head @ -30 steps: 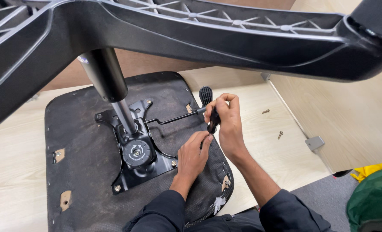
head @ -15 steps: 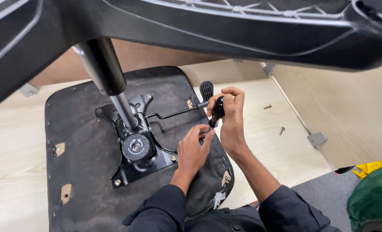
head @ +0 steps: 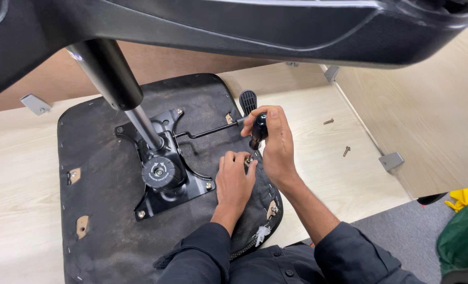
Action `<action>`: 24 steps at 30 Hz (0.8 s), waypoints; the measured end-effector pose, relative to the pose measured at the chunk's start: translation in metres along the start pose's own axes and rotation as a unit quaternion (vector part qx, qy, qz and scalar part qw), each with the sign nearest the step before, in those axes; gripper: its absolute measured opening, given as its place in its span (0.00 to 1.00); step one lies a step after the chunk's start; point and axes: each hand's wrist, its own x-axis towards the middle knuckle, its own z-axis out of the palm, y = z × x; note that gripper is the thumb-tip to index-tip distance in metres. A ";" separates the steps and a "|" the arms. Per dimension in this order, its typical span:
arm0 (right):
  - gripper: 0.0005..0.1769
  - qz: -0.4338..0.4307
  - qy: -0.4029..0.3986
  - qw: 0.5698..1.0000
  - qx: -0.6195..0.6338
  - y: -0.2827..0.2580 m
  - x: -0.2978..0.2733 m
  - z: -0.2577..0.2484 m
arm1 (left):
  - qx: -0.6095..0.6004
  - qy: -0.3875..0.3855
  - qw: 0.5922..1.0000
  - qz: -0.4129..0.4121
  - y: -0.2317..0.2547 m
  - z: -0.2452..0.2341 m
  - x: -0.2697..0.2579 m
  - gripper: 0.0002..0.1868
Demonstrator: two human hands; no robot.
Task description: The person uses a screwdriver to tighten screws into the underside of an overturned chair seat, securing the seat to its metal frame. The person works on multiple screws around the seat base.
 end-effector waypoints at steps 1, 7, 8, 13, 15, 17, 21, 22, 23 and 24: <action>0.24 0.002 -0.002 1.000 0.015 0.001 0.000 -0.001 | -0.001 0.002 1.000 0.000 -0.001 0.001 -0.001 0.11; 0.25 0.006 -0.034 0.997 0.065 0.014 0.004 -0.018 | 0.025 -0.004 1.000 -0.019 -0.005 0.015 -0.001 0.09; 0.25 0.006 -0.040 0.997 0.063 0.015 0.004 -0.020 | 0.039 -0.003 0.999 -0.018 -0.004 0.018 -0.001 0.10; 0.24 0.009 -0.081 0.991 0.109 0.022 0.014 -0.030 | 0.052 0.029 0.997 -0.043 0.003 0.026 -0.006 0.11; 0.24 0.023 -0.089 0.989 0.114 0.025 0.016 -0.038 | 0.053 0.039 0.996 -0.062 0.007 0.030 -0.008 0.10; 0.25 0.027 -0.102 0.983 0.151 0.026 0.019 -0.047 | 0.052 0.053 0.994 -0.075 0.011 0.034 -0.010 0.10; 0.25 0.041 -0.125 0.977 0.171 0.027 0.025 -0.060 | 0.047 0.080 0.993 -0.078 0.018 0.041 -0.014 0.10; 0.25 0.046 -0.130 0.976 0.171 0.027 0.026 -0.062 | 0.048 0.084 0.992 -0.081 0.019 0.042 -0.013 0.10; 0.25 0.052 -0.136 0.974 0.172 0.026 0.027 -0.063 | 0.049 0.089 0.991 -0.085 0.021 0.043 -0.013 0.09; 0.25 0.058 -0.142 0.973 0.172 0.026 0.028 -0.063 | 0.050 0.093 0.990 -0.088 0.021 0.044 -0.012 0.09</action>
